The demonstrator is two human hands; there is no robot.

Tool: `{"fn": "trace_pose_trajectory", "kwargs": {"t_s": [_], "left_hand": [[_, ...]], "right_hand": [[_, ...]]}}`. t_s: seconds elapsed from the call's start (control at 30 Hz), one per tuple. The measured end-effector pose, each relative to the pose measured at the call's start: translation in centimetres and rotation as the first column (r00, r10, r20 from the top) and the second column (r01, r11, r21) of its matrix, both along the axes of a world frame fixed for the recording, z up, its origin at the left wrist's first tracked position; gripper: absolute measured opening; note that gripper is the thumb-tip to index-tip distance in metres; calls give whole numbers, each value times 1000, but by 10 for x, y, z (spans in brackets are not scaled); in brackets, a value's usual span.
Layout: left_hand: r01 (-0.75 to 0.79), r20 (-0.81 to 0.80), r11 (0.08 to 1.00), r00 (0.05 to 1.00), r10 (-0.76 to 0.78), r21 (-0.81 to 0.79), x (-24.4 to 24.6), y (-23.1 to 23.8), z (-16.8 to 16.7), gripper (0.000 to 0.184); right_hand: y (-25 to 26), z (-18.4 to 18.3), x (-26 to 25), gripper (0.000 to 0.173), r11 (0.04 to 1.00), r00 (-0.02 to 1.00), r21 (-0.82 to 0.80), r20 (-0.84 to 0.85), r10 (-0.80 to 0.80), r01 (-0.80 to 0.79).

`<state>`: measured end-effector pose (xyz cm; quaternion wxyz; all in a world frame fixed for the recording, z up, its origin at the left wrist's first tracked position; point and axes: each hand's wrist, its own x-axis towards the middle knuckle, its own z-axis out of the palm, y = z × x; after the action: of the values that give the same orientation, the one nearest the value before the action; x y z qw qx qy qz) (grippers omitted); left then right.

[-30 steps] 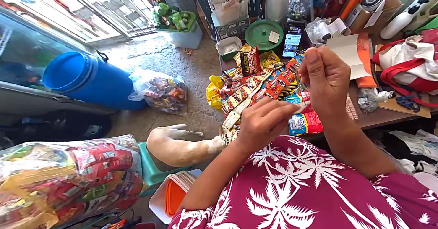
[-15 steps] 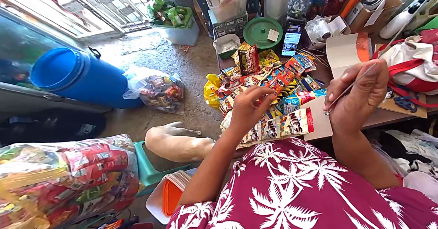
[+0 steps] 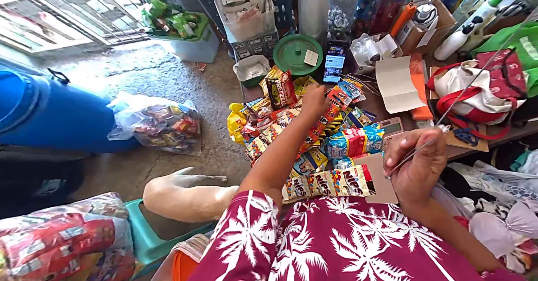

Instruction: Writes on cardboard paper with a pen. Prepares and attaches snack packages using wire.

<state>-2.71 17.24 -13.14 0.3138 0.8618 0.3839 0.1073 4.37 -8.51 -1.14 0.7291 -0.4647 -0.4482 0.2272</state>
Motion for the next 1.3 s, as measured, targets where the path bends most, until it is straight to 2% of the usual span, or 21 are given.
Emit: {"fn": "trace_pose_trajectory", "kwargs": {"t_s": [0.1, 0.2, 0.4, 0.5, 0.57, 0.63, 0.7, 0.8, 0.9, 1.07, 1.17, 1.3], "left_hand": [[14, -155, 1000, 988, -12, 10, 30, 18, -22, 37], [20, -280, 1000, 960, -19, -1, 44, 27, -30, 30], [-12, -278, 998, 961, -4, -55, 42, 35, -29, 28], [-90, -129, 996, 988, 89, -3, 27, 29, -20, 29], [-161, 112, 985, 982, 153, 64, 7, 21, -11, 27], [-213, 332, 971, 928, 166, 111, -16, 15, 1, 26], [-260, 476, 963, 857, 196, 71, -40, 4, 18, 27], [-376, 564, 926, 757, 329, -36, -74, -17, 40, 29], [-426, 625, 899, 678, 388, -96, -97, -36, 50, 25], [-417, 798, 905, 516, 311, -83, -130, -68, 70, 21], [-433, 867, 899, 471, 162, 68, -154, -88, 91, 17], [-511, 892, 810, 452, -31, 287, -189, -113, 118, 10]], "right_hand": [[-5, -2, 8, 33, 999, 998, -34, -58, 1, -3], [-9, -3, 15, 34, 999, 993, -39, -121, 5, -9], [-9, -6, 22, 33, 1000, 989, -24, -150, 13, -17], [-7, -5, 19, 33, 999, 990, -12, -141, 28, -29], [-6, -5, 16, 33, 999, 987, -5, -152, 42, -44], [-4, -4, 13, 33, 998, 985, 3, -160, 64, -64], [-1, -4, 9, 33, 996, 984, 17, -157, 89, -88], [1, -4, -1, 32, 993, 982, 11, -145, 121, -120], [2, -3, -13, 32, 989, 979, 1, -141, 148, -149], [3, 4, -30, 34, 982, 978, -26, -98, 186, -189], [5, 11, -40, 34, 976, 975, -44, -75, 210, -214], [8, 18, -53, 32, 972, 972, -1, -1, 235, -235]]}}
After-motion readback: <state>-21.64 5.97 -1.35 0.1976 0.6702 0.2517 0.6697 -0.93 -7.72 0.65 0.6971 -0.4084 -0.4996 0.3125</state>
